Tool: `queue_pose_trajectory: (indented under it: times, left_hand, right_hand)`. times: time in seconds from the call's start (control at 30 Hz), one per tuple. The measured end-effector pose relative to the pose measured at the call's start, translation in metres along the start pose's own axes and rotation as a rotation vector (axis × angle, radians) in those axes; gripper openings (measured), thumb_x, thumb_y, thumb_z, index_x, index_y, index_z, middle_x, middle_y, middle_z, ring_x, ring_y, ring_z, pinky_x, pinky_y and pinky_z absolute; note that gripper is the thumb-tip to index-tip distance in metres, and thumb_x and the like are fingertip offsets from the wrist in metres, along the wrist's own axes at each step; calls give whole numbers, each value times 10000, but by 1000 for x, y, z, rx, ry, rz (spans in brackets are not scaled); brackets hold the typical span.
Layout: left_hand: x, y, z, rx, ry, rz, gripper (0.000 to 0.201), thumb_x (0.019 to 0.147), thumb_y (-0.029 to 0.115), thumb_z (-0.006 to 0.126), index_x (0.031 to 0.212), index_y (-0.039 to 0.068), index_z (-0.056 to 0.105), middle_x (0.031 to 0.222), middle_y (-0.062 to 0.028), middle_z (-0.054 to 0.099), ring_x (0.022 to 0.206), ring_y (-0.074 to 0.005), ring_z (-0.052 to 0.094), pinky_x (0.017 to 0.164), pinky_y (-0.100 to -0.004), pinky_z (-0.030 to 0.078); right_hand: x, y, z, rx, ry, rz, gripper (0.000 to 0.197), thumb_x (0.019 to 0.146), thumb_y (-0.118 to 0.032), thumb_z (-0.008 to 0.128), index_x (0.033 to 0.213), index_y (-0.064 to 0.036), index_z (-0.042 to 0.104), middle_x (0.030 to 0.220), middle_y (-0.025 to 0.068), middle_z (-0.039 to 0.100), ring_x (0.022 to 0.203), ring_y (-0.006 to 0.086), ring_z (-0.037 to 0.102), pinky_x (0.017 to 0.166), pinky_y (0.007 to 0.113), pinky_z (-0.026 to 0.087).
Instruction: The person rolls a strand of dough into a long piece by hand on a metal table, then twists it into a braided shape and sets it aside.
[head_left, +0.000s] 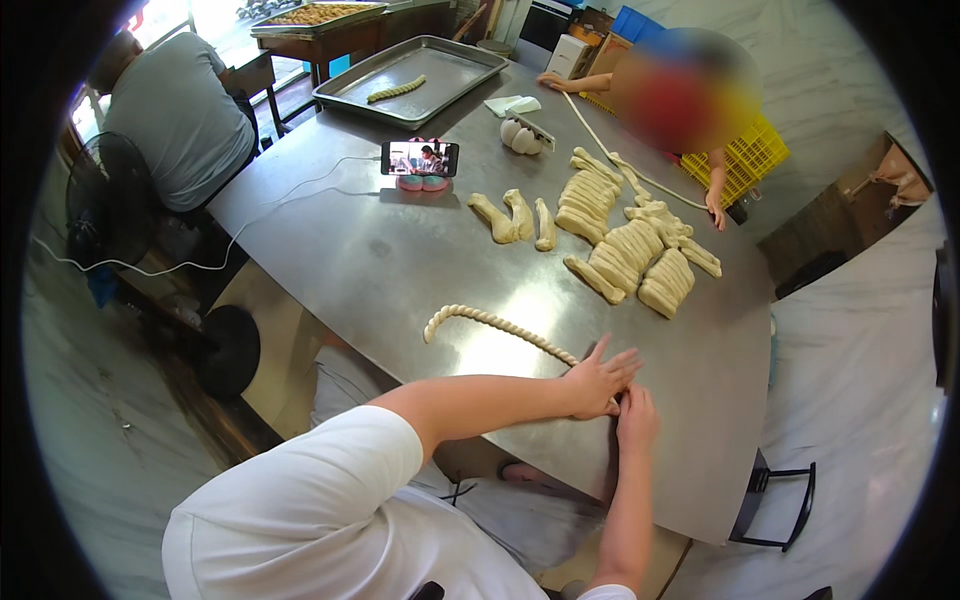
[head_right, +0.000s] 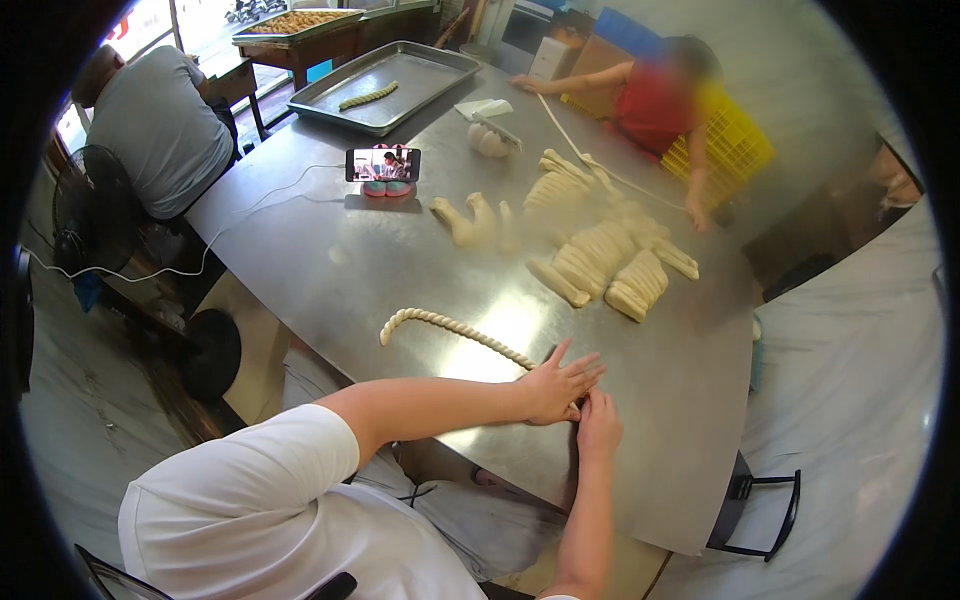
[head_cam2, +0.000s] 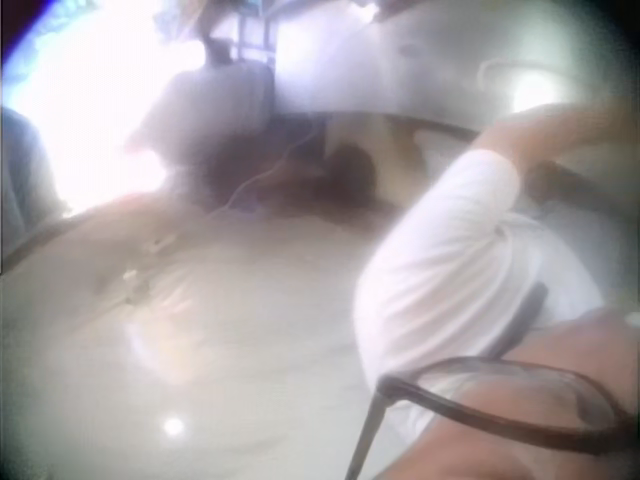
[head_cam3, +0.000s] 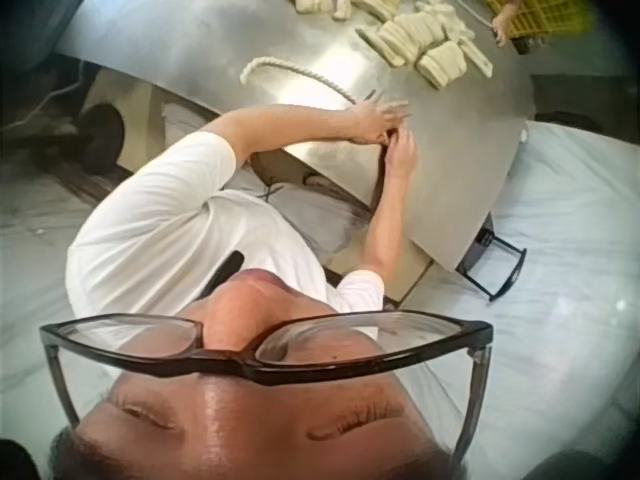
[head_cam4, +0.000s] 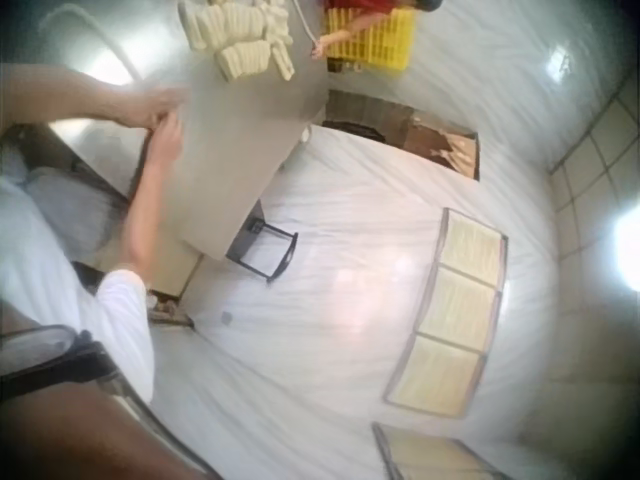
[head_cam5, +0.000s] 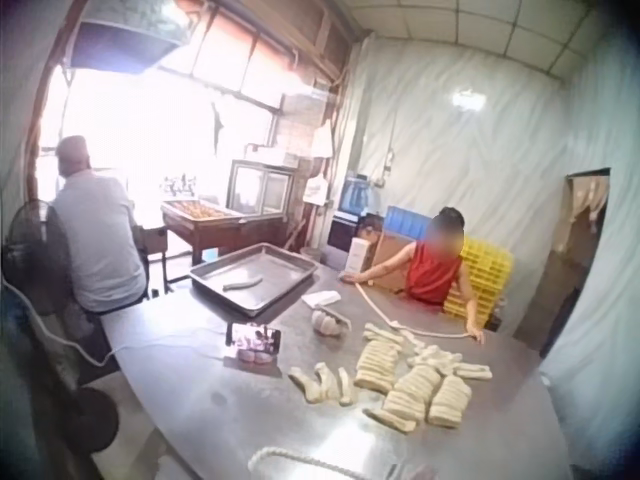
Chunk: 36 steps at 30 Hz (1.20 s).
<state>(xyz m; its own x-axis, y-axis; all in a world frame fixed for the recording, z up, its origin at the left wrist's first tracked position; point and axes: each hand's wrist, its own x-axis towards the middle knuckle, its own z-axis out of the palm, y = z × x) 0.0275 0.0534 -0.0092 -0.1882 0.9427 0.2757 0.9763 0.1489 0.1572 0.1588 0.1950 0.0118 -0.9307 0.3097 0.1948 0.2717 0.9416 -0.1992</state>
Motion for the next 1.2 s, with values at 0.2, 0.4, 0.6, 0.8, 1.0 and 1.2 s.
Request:
queue_pose_trajectory:
  times: [0.2,0.4,0.6,0.8,1.0,1.2]
  left_hand:
    - [-55,35,-8,-157,-183,129,939,1034,651,571,1679,-7,394,1805,-177,299,1693,-365,200,1330,-680,166]
    - [0,-7,-6,-71,-111,103,971,1015,658,606,1658,-41,406,1778,-225,325,1685,-360,217,1337,-640,195]
    - [-26,29,-22,-117,-156,48,984,1010,654,620,1640,-72,413,1763,-260,330,1656,-390,285,1332,-624,215]
    - [-4,0,19,-219,-94,169,976,1003,643,633,1665,-34,398,1778,-198,340,1672,-343,265,1352,-579,202]
    - [9,20,-9,-128,-145,-33,984,1015,698,576,1671,-14,398,1784,-186,336,1681,-366,234,1332,-677,166]
    - [-29,29,-3,-116,-158,159,972,1013,704,580,1668,2,422,1783,-172,344,1677,-357,248,1344,-641,160]
  right_hand:
    - [-61,-1,-2,-29,64,-195,90,993,-144,656,1032,-68,685,1058,136,715,986,393,682,835,525,568]
    - [4,0,1,6,175,-243,132,1005,-162,667,1037,-34,669,1119,136,737,970,397,686,816,526,570]
    - [-25,-6,-9,-80,-88,25,143,1014,-173,678,1090,-53,695,1041,159,719,975,411,689,810,524,572]
    - [-34,14,10,28,280,-290,114,1030,-147,655,1104,-77,706,1032,150,713,950,395,706,789,521,571]
    - [-8,32,9,-12,75,-11,151,1032,-146,655,1138,-59,720,1074,144,714,971,379,700,821,501,574]
    - [-54,19,4,57,199,-272,155,1031,-175,667,1102,-46,714,1147,204,726,1030,416,691,837,516,565]
